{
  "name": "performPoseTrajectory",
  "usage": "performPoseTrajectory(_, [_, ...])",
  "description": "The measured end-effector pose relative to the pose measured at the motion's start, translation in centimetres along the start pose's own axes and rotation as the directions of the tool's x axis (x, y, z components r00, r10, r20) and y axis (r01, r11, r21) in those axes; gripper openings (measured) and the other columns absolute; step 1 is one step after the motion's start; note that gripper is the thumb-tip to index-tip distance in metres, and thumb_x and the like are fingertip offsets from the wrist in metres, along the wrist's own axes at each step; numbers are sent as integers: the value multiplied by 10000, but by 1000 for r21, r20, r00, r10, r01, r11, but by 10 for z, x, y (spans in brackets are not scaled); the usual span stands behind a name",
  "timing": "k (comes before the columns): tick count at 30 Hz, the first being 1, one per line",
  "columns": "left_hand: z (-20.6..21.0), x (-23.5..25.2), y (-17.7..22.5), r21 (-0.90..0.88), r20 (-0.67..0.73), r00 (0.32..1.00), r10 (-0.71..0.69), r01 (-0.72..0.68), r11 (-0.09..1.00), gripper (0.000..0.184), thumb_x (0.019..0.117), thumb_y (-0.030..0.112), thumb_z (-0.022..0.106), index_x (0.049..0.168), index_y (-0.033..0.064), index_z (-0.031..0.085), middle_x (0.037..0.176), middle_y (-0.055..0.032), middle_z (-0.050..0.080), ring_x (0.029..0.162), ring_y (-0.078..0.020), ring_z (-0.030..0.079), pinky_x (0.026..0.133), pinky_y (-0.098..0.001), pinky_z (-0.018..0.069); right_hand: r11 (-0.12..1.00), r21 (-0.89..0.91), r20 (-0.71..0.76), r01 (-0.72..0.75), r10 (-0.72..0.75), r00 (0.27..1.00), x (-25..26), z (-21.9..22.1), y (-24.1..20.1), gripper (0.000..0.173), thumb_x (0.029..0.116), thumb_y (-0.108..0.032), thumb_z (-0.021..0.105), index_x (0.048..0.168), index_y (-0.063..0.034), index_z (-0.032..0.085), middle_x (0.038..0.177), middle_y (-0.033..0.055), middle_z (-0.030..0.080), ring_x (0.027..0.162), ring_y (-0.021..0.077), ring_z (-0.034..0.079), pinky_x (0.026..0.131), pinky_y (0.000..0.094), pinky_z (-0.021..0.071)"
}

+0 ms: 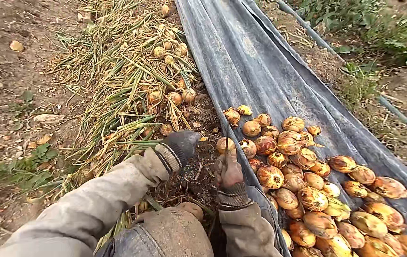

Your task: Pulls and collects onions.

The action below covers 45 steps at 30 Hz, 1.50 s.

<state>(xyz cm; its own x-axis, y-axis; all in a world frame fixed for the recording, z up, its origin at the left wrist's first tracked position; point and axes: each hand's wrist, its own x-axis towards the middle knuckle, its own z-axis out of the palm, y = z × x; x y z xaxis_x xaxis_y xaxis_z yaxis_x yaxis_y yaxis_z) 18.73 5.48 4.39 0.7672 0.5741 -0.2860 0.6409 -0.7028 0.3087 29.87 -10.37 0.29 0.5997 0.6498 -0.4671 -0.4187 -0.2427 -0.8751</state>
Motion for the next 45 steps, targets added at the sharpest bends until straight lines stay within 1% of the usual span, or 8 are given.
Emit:
performPoseTrajectory(5, [46, 103, -102, 156, 17, 940, -341, 334, 929, 308, 968, 286, 676, 1193, 79, 712, 1270, -208, 657, 1187, -432, 632, 890, -665, 547, 952, 66, -350, 298, -258, 901, 39, -51, -11, 667, 1072, -592, 71, 868, -141, 519, 535, -16, 485, 357, 119, 456, 341, 312, 457])
performPoseTrajectory(15, [83, 62, -158, 174, 26, 886, -462, 451, 875, 268, 941, 284, 673, 1108, 93, 758, 1158, -200, 717, 1166, -443, 637, 1010, -670, 474, 847, -531, 164, -37, 146, 976, 31, 15, 47, 663, 1109, -492, 205, 997, -37, 674, 655, 67, 550, 527, 192, 516, 561, 401, 504])
performPoseTrajectory(20, [97, -51, -144, -543, -327, 858, -395, 171, 822, 185, 970, 202, 721, 1044, 39, 767, 1143, -144, 727, 1165, -288, 651, 1053, -514, 500, 773, -633, 251, -50, 266, 931, 22, 30, 55, 608, 1064, -585, 361, 1150, -37, 611, 758, 125, 578, 611, 250, 572, 654, 463, 531])
performPoseTrajectory(26, [91, -151, -76, -791, -440, 855, -277, -222, 570, 142, 923, 212, 662, 887, 91, 728, 834, 60, 725, 711, -26, 685, 668, -238, 609, 954, -264, 550, 145, 25, 835, -21, 49, 54, 663, 928, -678, 548, 1112, -51, 659, 679, 2, 571, 537, 96, 511, 554, 335, 504])
performPoseTrajectory(31, [73, -160, -80, -577, -569, 818, -90, -318, 753, 324, 826, 415, 794, 694, 146, 672, 712, 83, 665, 699, 28, 623, 644, -180, 529, 952, -196, 504, 235, -108, 857, -34, 53, 53, 656, 1021, -638, 358, 821, -85, 647, 572, -15, 506, 479, 104, 471, 503, 346, 464])
performPoseTrajectory(36, [44, -127, -80, -325, -652, 729, -208, -20, 946, 316, 886, 340, 790, 792, 47, 717, 809, -104, 722, 782, -236, 712, 736, -501, 592, 957, -263, 312, 122, -35, 949, -26, 51, 58, 600, 1074, -510, 342, 707, -92, 566, 532, -14, 446, 438, 104, 420, 449, 318, 411])
performPoseTrajectory(41, [26, -92, -53, -220, -348, 937, 18, -101, 970, 246, 969, 332, 704, 986, 91, 753, 984, -85, 739, 973, -218, 714, 902, -476, 589, 702, -708, 383, 70, 299, 874, 0, 42, 58, 732, 1094, -548, 218, 1139, 7, 693, 1020, 204, 689, 972, 330, 656, 936, 546, 500])
performPoseTrajectory(45, [22, -44, -8, -150, 212, 971, 110, -79, 985, 359, 1044, 496, 543, 1163, 212, 726, 1081, -28, 733, 995, -200, 703, 900, -492, 565, 977, -147, 112, -155, 172, 979, 9, 25, 40, 709, 1092, -557, 170, 757, -53, 539, 504, 23, 467, 376, 112, 433, 366, 286, 416])
